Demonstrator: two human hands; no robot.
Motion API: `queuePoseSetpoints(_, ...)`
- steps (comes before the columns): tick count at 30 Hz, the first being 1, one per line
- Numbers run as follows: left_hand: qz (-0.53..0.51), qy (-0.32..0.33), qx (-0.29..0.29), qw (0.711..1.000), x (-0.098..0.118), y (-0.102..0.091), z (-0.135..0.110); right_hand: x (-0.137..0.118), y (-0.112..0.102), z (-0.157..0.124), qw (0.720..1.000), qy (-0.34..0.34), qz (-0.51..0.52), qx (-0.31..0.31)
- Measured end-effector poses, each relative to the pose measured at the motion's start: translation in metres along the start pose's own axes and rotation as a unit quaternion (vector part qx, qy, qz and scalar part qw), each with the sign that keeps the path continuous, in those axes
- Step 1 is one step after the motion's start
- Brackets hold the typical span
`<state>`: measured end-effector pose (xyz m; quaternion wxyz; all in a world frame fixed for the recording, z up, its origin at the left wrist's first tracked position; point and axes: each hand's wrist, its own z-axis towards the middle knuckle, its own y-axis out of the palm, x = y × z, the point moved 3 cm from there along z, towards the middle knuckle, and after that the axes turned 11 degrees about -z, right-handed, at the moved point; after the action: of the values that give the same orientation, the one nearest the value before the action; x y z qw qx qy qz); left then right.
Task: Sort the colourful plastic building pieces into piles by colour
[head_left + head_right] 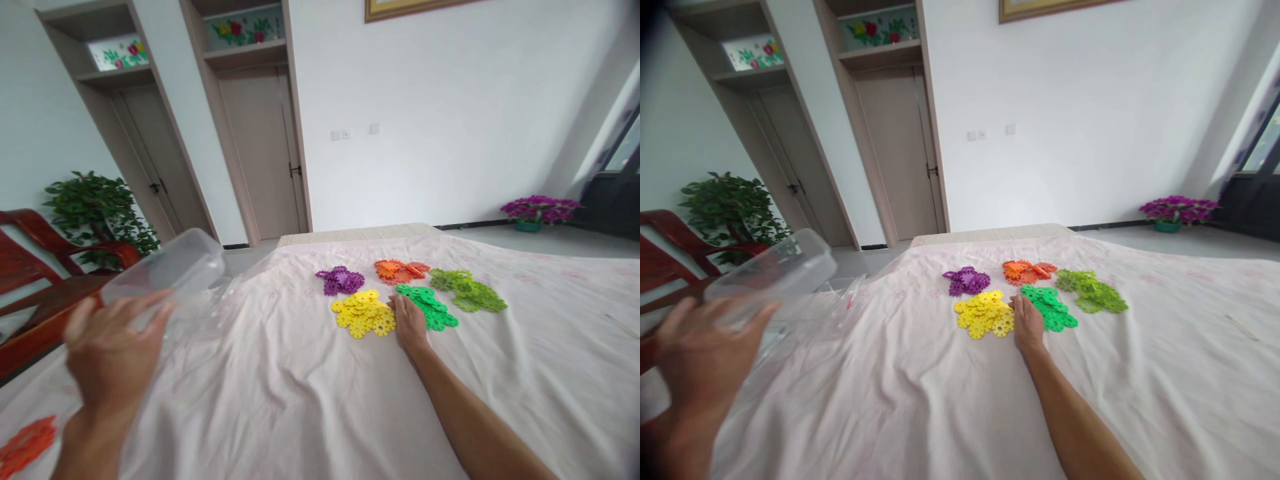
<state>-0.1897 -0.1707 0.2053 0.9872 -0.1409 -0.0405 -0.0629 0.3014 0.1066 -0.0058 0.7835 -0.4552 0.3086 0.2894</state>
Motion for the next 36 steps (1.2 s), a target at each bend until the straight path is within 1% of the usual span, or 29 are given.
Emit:
queuePoseSetpoints(1, -0.02, 0.067, -0.04, 0.997, 0.033, 0.017, -0.003, -0.001, -0.001, -0.001, 1.0, 0.002, 0.006, 0.007)
queuePoseSetpoints(2, -0.058, 0.108, -0.079, 0.989, 0.063, 0.034, -0.01, -0.002, -0.002, -0.002, 1.0, 0.0, 0.01, 0.014)
queuePoseSetpoints(4, -0.121, 0.126, -0.144, 0.974, 0.115, 0.072, -0.029, -0.007, -0.006, -0.007, 0.999, -0.018, 0.008, 0.027)
queuePoseSetpoints(5, -0.144, 0.122, -0.17, 0.967, 0.135, 0.091, -0.041, -0.012, -0.008, -0.01, 0.999, -0.038, 0.002, 0.032)
queuePoseSetpoints(7, -0.17, 0.1, -0.212, 0.957, 0.164, 0.124, -0.065, -0.023, -0.013, -0.018, 0.994, -0.1, -0.017, 0.039)
queuePoseSetpoints(8, -0.176, 0.087, -0.233, 0.953, 0.173, 0.139, -0.077, -0.03, -0.015, -0.023, 0.989, -0.139, -0.025, 0.039)
queuePoseSetpoints(10, -0.186, 0.068, -0.261, 0.945, 0.185, 0.16, -0.096, -0.044, -0.017, -0.035, 0.974, -0.223, -0.032, 0.02)
queuePoseSetpoints(13, -0.19, 0.039, -0.286, 0.938, 0.189, 0.177, -0.114, -0.065, -0.016, -0.052, 0.942, -0.332, -0.028, -0.034)
queuePoseSetpoints(16, -0.202, 0.023, -0.299, 0.932, 0.183, 0.181, -0.125, -0.081, -0.01, -0.066, 0.915, -0.398, -0.025, -0.063)
queuePoseSetpoints(19, -0.241, 0.006, -0.288, 0.927, 0.168, 0.18, -0.133, -0.09, -0.004, -0.071, 0.904, -0.42, -0.003, -0.081)
queuePoseSetpoints(21, -0.268, -0.049, -0.278, 0.921, 0.153, 0.183, -0.139, -0.092, -0.002, -0.072, 0.903, -0.419, 0.019, -0.091)
queuePoseSetpoints(22, -0.286, -0.089, -0.282, 0.912, 0.144, 0.186, -0.142, -0.092, -0.001, -0.071, 0.905, -0.413, 0.029, -0.096)
queuePoseSetpoints(23, -0.31, -0.13, -0.295, 0.894, 0.135, 0.19, -0.145, -0.092, 0.0, -0.071, 0.908, -0.405, 0.039, -0.102)
queuePoseSetpoints(24, -0.34, -0.168, -0.313, 0.871, 0.127, 0.194, -0.148, -0.091, 0.0, -0.07, 0.911, -0.395, 0.048, -0.107)
queuePoseSetpoints(25, -0.375, -0.2, -0.334, 0.841, 0.121, 0.198, -0.151, -0.091, 0.001, -0.07, 0.915, -0.384, 0.056, -0.111)
queuePoseSetpoints(27, -0.437, -0.241, -0.37, 0.783, 0.113, 0.205, -0.155, -0.092, 0.002, -0.069, 0.92, -0.368, 0.071, -0.117)
queuePoseSetpoints(28, -0.457, -0.253, -0.379, 0.764, 0.111, 0.207, -0.155, -0.092, 0.003, -0.069, 0.921, -0.361, 0.077, -0.122)
queuePoseSetpoints(29, -0.467, -0.26, -0.38, 0.755, 0.11, 0.209, -0.155, -0.093, 0.004, -0.069, 0.925, -0.351, 0.083, -0.123)
queuePoseSetpoints(30, -0.467, -0.264, -0.375, 0.756, 0.111, 0.21, -0.155, -0.093, 0.005, -0.068, 0.931, -0.333, 0.092, -0.118)
queuePoseSetpoints(32, -0.447, -0.262, -0.352, 0.779, 0.112, 0.211, -0.153, -0.092, 0.006, -0.065, 0.952, -0.264, 0.127, -0.092)
queuePoseSetpoints(34, -0.42, -0.257, -0.323, 0.808, 0.113, 0.211, -0.152, -0.085, 0.005, -0.059, 0.967, -0.159, 0.194, -0.05)
queuePoseSetpoints(36, -0.376, -0.277, -0.284, 0.837, 0.111, 0.21, -0.151, -0.076, 0.005, -0.053, 0.96, -0.053, 0.274, -0.016)
